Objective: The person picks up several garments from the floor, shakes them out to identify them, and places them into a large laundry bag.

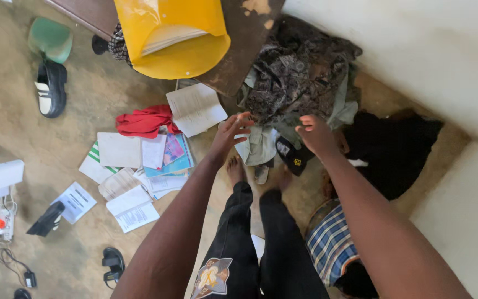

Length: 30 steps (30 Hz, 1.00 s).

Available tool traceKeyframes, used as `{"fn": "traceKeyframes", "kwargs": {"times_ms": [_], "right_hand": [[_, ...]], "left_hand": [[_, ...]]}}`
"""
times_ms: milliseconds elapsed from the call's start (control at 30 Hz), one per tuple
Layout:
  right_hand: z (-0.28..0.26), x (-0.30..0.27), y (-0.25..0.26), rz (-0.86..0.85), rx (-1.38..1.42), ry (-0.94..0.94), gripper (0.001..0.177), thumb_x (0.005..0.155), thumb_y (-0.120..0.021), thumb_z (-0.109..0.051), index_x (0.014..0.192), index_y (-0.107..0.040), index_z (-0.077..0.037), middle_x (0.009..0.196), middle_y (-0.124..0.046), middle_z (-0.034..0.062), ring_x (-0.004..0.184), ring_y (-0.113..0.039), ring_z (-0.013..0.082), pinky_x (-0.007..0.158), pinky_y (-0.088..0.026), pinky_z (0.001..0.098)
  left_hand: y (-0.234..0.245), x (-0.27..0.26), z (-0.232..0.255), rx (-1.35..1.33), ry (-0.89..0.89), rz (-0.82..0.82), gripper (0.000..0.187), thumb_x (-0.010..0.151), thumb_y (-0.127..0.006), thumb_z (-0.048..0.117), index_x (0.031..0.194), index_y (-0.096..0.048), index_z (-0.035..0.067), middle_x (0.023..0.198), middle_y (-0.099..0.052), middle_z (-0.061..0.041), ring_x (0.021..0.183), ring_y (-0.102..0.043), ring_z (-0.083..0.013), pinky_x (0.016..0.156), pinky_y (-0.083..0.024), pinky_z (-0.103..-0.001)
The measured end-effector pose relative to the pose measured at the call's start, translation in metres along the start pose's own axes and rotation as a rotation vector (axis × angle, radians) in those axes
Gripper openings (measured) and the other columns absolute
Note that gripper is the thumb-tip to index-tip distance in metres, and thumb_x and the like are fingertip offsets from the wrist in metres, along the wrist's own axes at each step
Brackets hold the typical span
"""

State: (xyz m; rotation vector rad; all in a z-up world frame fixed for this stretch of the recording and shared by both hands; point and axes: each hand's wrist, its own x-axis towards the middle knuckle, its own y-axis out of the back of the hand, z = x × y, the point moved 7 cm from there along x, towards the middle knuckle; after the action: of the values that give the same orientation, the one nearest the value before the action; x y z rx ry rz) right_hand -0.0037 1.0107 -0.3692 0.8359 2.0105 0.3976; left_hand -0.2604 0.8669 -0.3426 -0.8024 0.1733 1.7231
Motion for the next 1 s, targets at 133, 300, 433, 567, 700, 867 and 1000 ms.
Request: {"fn": "traceKeyframes", "kwargs": {"times_ms": [133,300,433,567,700,867,1000], "right_hand": [[-0.008,0.050,-0.037,-0.127,-0.191,-0.010,0.042,0.098,-0.065,-0.030,0.134,-0.064,-0.009,0.136,-0.064,0.0122,0.122,-0.062,0.0310,0.102,-0.051,0.0486],[0.005,0.128,-0.067,-0.318,-0.383,0.088,0.043,0.097,-0.068,-0.037,0.128,-0.065,-0.007,0.131,-0.065,0.0124,0.115,-0.065,0.0302,0.099,-0.053,0.0480],[0.008,0.199,-0.068,-0.609,-0.783,0.109,0.048,0.113,-0.056,-0.037,0.122,-0.072,0.007,0.128,-0.071,0.0312,0.115,-0.068,0.0428,0.098,-0.052,0.0543],[-0.004,0.303,-0.054,-0.481,-0.956,0.085,0.060,0.098,-0.069,-0.048,0.147,-0.048,-0.022,0.164,-0.020,0.0164,0.150,-0.019,0.0410,0.116,-0.027,0.0578],[0.045,0.358,-0.048,-0.487,-0.695,0.028,0.078,0.095,-0.074,-0.047,0.154,-0.033,-0.016,0.154,-0.038,0.0165,0.122,-0.051,0.0394,0.106,-0.039,0.0592],[0.057,0.317,-0.033,-0.070,-0.225,0.132,0.028,0.088,-0.082,-0.025,0.093,-0.062,-0.007,0.087,-0.065,0.0113,0.077,-0.061,0.0249,0.083,-0.053,0.0495],[-0.012,0.181,0.033,0.240,-0.058,0.233,0.035,0.091,-0.071,-0.006,0.076,-0.040,-0.010,0.066,-0.035,0.0078,0.055,-0.036,0.0202,0.058,-0.040,0.0382]], "left_hand": [[0.011,0.011,-0.004,-0.124,0.077,0.026,0.057,0.103,-0.047,0.052,0.147,-0.054,0.016,0.128,-0.069,-0.007,0.107,-0.066,-0.0193,0.094,-0.050,-0.035],[0.023,0.004,-0.040,-0.251,0.089,0.108,0.060,0.103,-0.052,0.051,0.149,-0.054,0.013,0.126,-0.068,-0.008,0.106,-0.064,-0.0167,0.093,-0.047,-0.034],[0.024,-0.008,-0.077,-0.252,0.264,0.228,0.062,0.099,-0.049,0.055,0.147,-0.056,0.016,0.126,-0.070,-0.004,0.106,-0.066,-0.0138,0.093,-0.049,-0.032],[0.019,0.009,-0.119,-0.313,0.280,0.328,0.062,0.098,-0.050,0.055,0.145,-0.057,0.015,0.125,-0.072,-0.004,0.103,-0.066,-0.0133,0.092,-0.050,-0.030],[-0.005,0.025,-0.160,-0.330,0.277,0.385,0.059,0.101,-0.054,0.051,0.145,-0.059,0.011,0.120,-0.073,-0.010,0.098,-0.068,-0.0159,0.085,-0.051,-0.031],[-0.047,0.037,-0.122,-0.366,0.242,0.311,0.060,0.100,-0.054,0.052,0.145,-0.056,0.013,0.123,-0.072,-0.009,0.102,-0.070,-0.0188,0.087,-0.054,-0.033],[-0.069,0.018,-0.040,-0.298,0.273,0.360,0.064,0.097,-0.056,0.054,0.147,-0.053,0.014,0.129,-0.069,-0.009,0.105,-0.071,-0.0213,0.093,-0.057,-0.039]]}}
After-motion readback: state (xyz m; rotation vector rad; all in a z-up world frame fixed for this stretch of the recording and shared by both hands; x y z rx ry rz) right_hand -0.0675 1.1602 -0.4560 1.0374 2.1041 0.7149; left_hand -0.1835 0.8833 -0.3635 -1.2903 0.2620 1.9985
